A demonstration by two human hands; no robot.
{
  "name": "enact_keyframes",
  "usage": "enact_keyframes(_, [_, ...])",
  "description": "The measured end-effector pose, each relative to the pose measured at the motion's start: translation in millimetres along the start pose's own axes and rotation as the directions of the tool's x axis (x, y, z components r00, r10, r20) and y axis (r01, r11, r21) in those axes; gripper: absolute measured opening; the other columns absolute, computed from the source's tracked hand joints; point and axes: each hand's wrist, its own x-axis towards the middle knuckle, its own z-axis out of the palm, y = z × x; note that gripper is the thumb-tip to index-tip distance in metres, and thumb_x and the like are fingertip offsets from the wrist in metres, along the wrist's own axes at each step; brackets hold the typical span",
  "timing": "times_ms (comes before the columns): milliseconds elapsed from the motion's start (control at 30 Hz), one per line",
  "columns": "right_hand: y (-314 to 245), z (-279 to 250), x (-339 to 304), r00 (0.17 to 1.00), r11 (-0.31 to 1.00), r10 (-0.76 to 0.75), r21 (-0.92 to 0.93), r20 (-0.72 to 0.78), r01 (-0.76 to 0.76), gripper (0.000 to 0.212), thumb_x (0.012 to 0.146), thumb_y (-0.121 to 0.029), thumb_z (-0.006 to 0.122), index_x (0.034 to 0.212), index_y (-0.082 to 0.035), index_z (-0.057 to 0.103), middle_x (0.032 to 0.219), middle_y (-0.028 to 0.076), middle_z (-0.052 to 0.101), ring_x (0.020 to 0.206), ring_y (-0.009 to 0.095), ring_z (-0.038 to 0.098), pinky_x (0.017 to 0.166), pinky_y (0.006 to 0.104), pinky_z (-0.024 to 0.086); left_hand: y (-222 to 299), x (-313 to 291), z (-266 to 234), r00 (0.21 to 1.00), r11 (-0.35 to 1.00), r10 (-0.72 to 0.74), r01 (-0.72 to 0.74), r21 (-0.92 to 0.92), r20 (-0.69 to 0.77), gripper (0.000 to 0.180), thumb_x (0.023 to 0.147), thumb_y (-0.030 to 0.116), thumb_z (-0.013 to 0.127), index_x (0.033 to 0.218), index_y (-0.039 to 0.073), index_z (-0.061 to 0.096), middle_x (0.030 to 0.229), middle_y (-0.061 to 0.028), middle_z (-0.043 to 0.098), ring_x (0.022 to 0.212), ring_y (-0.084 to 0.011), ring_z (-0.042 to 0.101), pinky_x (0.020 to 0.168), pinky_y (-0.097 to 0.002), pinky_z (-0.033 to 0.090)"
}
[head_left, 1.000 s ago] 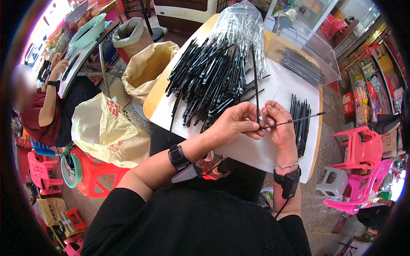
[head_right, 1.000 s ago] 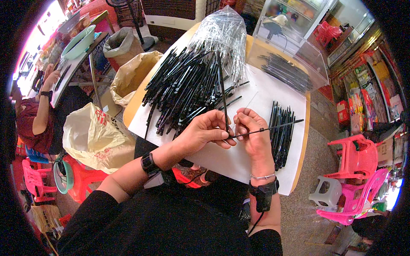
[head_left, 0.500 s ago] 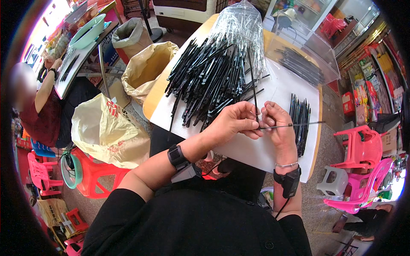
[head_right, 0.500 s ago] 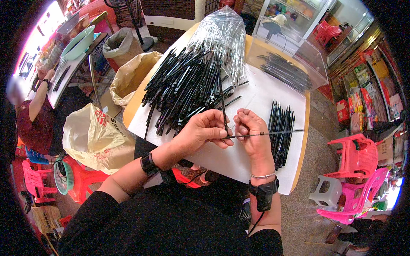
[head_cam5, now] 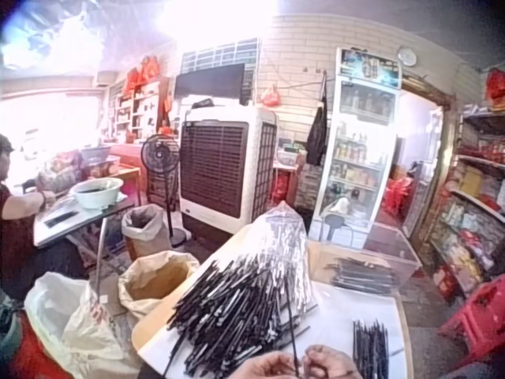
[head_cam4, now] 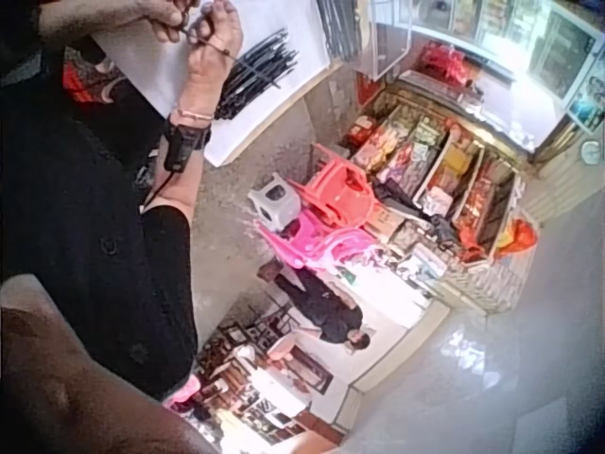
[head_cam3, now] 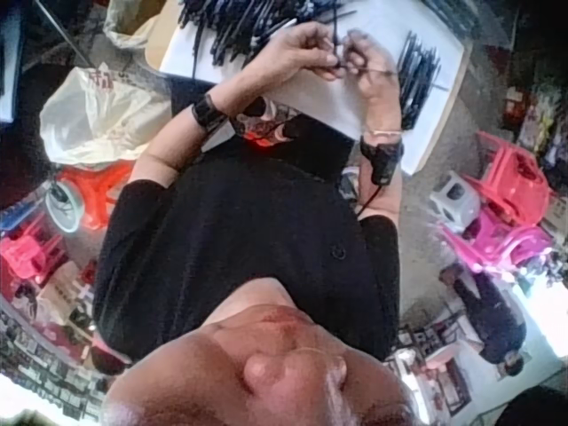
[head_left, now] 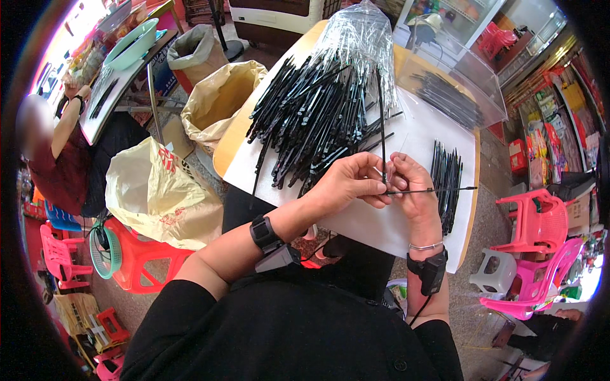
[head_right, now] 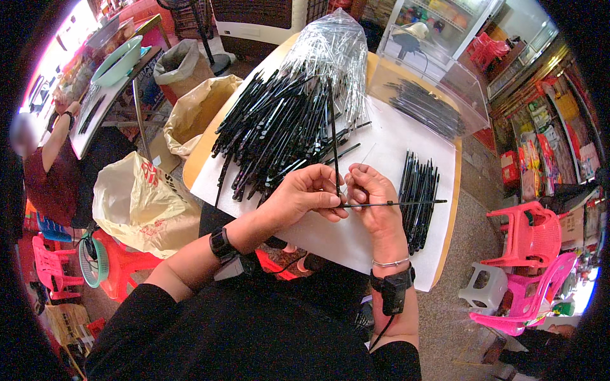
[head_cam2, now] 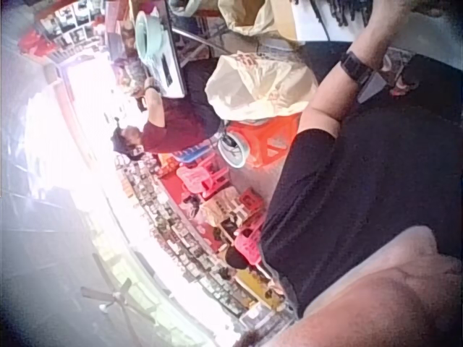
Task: Assembling small black plastic components by hand at a table.
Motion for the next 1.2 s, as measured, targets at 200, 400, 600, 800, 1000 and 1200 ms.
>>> enact_keyframes(200, [2.0, -3.9, 2.4, 1.0, 1.0, 0.002, 0.009, 0.026, -0.002, 0.015, 0.085, -0.009, 0.06, 0.096, -0.001, 0.055, 0.072, 0.004, 0.058, 0.047, 0.004, 0.041, 0.039, 0.0175, 0.033, 5.3, -2.1, 5.0, 1.0, 1.0, 0.013, -0.013, 0.004, 0.013, 0.02, 0.085, -0.001, 0.058, 0.103, 0.0, 0.049, 0.086, -0.0106, 0.061, 0.079, -0.0236, 0.067, 0.067, -0.0305, 0.058])
enact_keyframes(400, [1.0, -4.0, 0.9, 0.997, 0.999, 0.048, -0.01, 0.057, -0.048, 0.014, 0.084, -0.009, 0.059, 0.095, -0.001, 0.055, 0.069, 0.002, 0.057, 0.045, 0.003, 0.039, 0.039, 0.0174, 0.032, 4.8, -3.1, 5.0, 0.998, 0.997, 0.025, -0.029, 0.07, 0.052, 0.021, 0.086, -0.001, 0.057, 0.105, -0.001, 0.051, 0.089, -0.0099, 0.062, 0.08, -0.0207, 0.066, 0.069, -0.0291, 0.057])
enact_keyframes(600, [-2.3, 3.1, -4.3, 0.999, 0.99, -0.032, -0.134, 0.014, 0.034, 0.01, 0.085, -0.007, 0.057, 0.093, -0.001, 0.055, 0.068, 0.001, 0.056, 0.045, 0.002, 0.038, 0.038, 0.0165, 0.032, 5.0, -3.4, 5.2, 0.995, 0.985, 0.005, -0.023, 0.171, 0.103, 0.022, 0.086, -0.001, 0.056, 0.108, -0.002, 0.052, 0.092, -0.0097, 0.063, 0.081, -0.0189, 0.065, 0.07, -0.0281, 0.056])
enact_keyframes(800, [-3.0, 14.7, -7.0, 0.953, 0.929, -0.3, -0.238, -0.037, 0.283, 0.01, 0.085, -0.008, 0.057, 0.093, -0.002, 0.055, 0.071, 0.003, 0.058, 0.049, 0.004, 0.042, 0.043, 0.0192, 0.038, 2.9, -1.7, 0.7, 1.0, 0.998, 0.012, -0.013, 0.065, 0.012, 0.013, 0.086, 0.003, 0.058, 0.095, 0.0, 0.05, 0.084, -0.0093, 0.061, 0.073, -0.0202, 0.066, 0.064, -0.0287, 0.056])
enact_keyframes(1000, [-5.2, 12.8, -10.0, 0.951, 0.932, -0.308, -0.186, 0.04, 0.31, 0.013, 0.083, -0.005, 0.056, 0.095, -0.002, 0.056, 0.079, 0.007, 0.06, 0.056, 0.007, 0.048, 0.05, 0.0218, 0.043, 1.7, -1.5, -1.7, 0.981, 0.995, 0.102, -0.101, 0.011, -0.163, 0.012, 0.085, 0.004, 0.058, 0.09, 0.001, 0.048, 0.081, -0.0106, 0.059, 0.066, -0.0207, 0.065, 0.057, -0.0294, 0.056])
enact_keyframes(1200, [-10.6, 29.6, -24.3, 0.941, 0.919, -0.288, -0.226, 0.179, 0.324, 0.019, 0.079, -0.001, 0.054, 0.098, -0.002, 0.056, 0.085, 0.007, 0.058, 0.062, 0.011, 0.054, 0.058, 0.0246, 0.047, -0.8, -0.8, -2.9, 0.935, 0.976, 0.207, -0.22, -0.011, -0.289, 0.014, 0.087, 0.006, 0.056, 0.091, -0.001, 0.045, 0.082, -0.0106, 0.059, 0.07, -0.0207, 0.065, 0.062, -0.0303, 0.056])
